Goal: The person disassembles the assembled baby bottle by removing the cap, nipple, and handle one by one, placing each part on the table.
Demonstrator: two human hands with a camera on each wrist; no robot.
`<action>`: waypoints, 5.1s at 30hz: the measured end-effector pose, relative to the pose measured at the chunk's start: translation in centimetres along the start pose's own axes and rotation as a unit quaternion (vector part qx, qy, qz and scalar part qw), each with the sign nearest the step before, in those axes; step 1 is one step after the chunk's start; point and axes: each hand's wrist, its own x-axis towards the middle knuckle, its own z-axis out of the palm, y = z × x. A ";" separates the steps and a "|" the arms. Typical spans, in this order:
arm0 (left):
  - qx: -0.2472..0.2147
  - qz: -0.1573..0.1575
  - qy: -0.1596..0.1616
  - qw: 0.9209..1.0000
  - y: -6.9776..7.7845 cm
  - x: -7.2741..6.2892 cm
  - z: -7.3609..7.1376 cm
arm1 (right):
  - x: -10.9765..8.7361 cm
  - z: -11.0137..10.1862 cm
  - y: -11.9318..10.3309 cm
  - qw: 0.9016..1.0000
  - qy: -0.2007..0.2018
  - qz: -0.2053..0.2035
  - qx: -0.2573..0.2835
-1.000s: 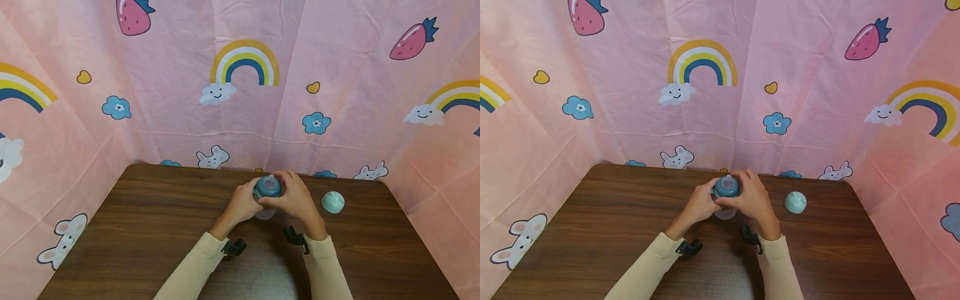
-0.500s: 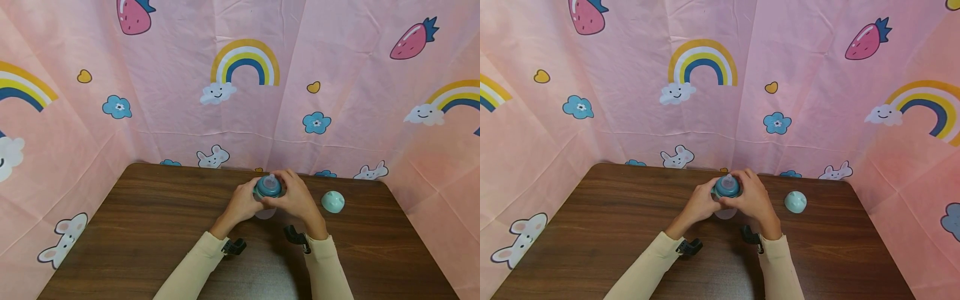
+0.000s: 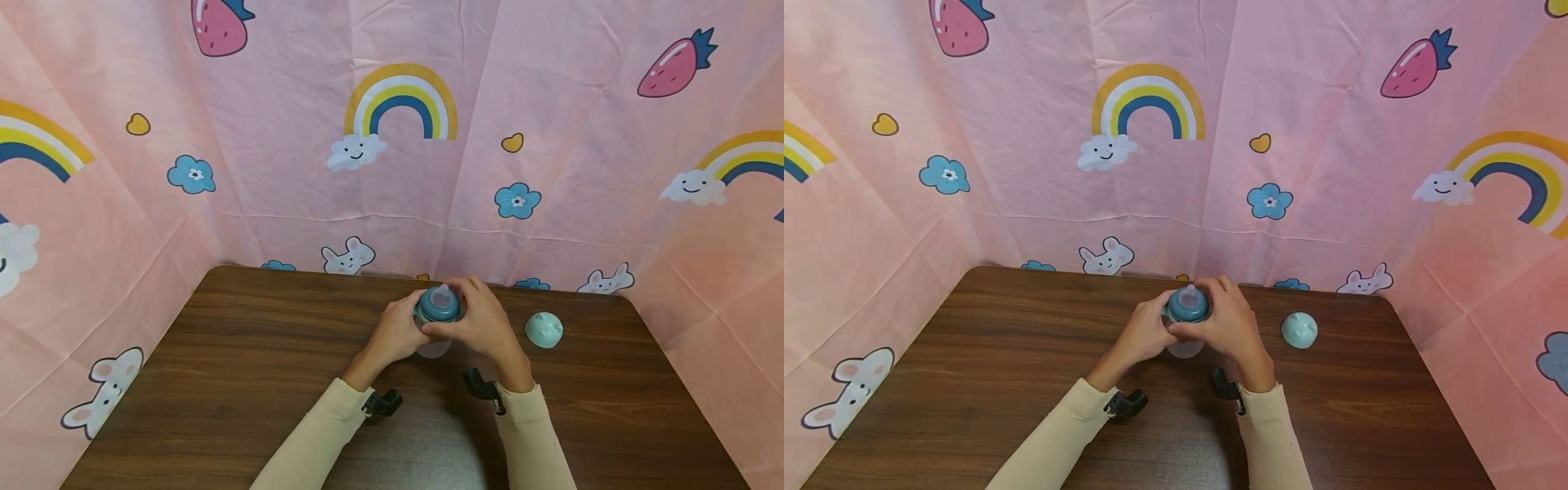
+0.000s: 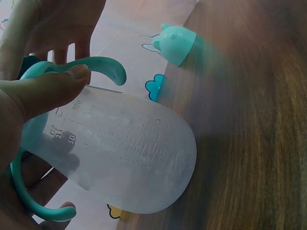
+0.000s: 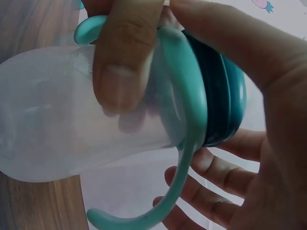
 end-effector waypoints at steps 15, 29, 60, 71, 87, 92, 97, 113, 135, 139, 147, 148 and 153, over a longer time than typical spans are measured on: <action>-0.001 0.001 -0.007 1.000 -0.2 0.0 0.0 | 0.0 0.0 -0.1 1.000 0.000 -0.018 0.002; 0.000 -0.004 -0.004 1.000 0.0 -0.1 0.1 | -0.2 0.0 0.1 1.000 -0.003 0.011 0.013; -0.006 -0.008 -0.003 1.000 -0.3 0.0 0.1 | 0.1 -0.3 0.2 0.999 0.000 -0.040 0.033; 0.005 0.003 0.001 1.000 -0.2 0.1 0.0 | 0.3 -0.4 0.4 0.996 -0.010 -0.078 0.037; -0.002 -0.004 -0.003 1.000 -0.2 0.0 -0.1 | 0.1 0.1 -0.2 1.000 0.005 0.005 0.004; -0.002 -0.005 -0.003 1.000 -0.2 0.1 -0.1 | 0.1 0.1 -0.2 1.000 0.009 -0.005 0.004; -0.003 -0.006 -0.003 1.000 -0.2 0.1 0.0 | 0.2 0.0 -0.1 1.000 0.011 -0.022 0.002; 0.000 -0.006 0.000 1.000 -0.2 0.2 0.1 | 0.4 -0.3 0.1 0.997 -0.004 -0.065 0.032; -0.003 -0.005 -0.002 1.000 -0.1 0.1 0.0 | 0.2 -0.7 -0.1 0.995 -0.015 -0.075 0.058; -0.001 -0.009 -0.004 1.000 -0.1 0.1 0.0 | 0.1 -0.4 -0.2 0.999 -0.001 -0.039 0.038; -0.006 -0.010 -0.002 1.000 -0.1 0.1 0.0 | 0.1 -0.2 -0.4 1.000 0.013 -0.022 0.004; -0.005 -0.010 -0.002 1.000 -0.1 0.1 0.0 | 0.1 -0.2 -0.4 1.000 0.012 -0.023 0.004; 0.003 -0.002 0.000 1.000 0.0 0.1 -0.1 | 0.1 -0.4 -0.3 0.999 0.009 -0.034 0.008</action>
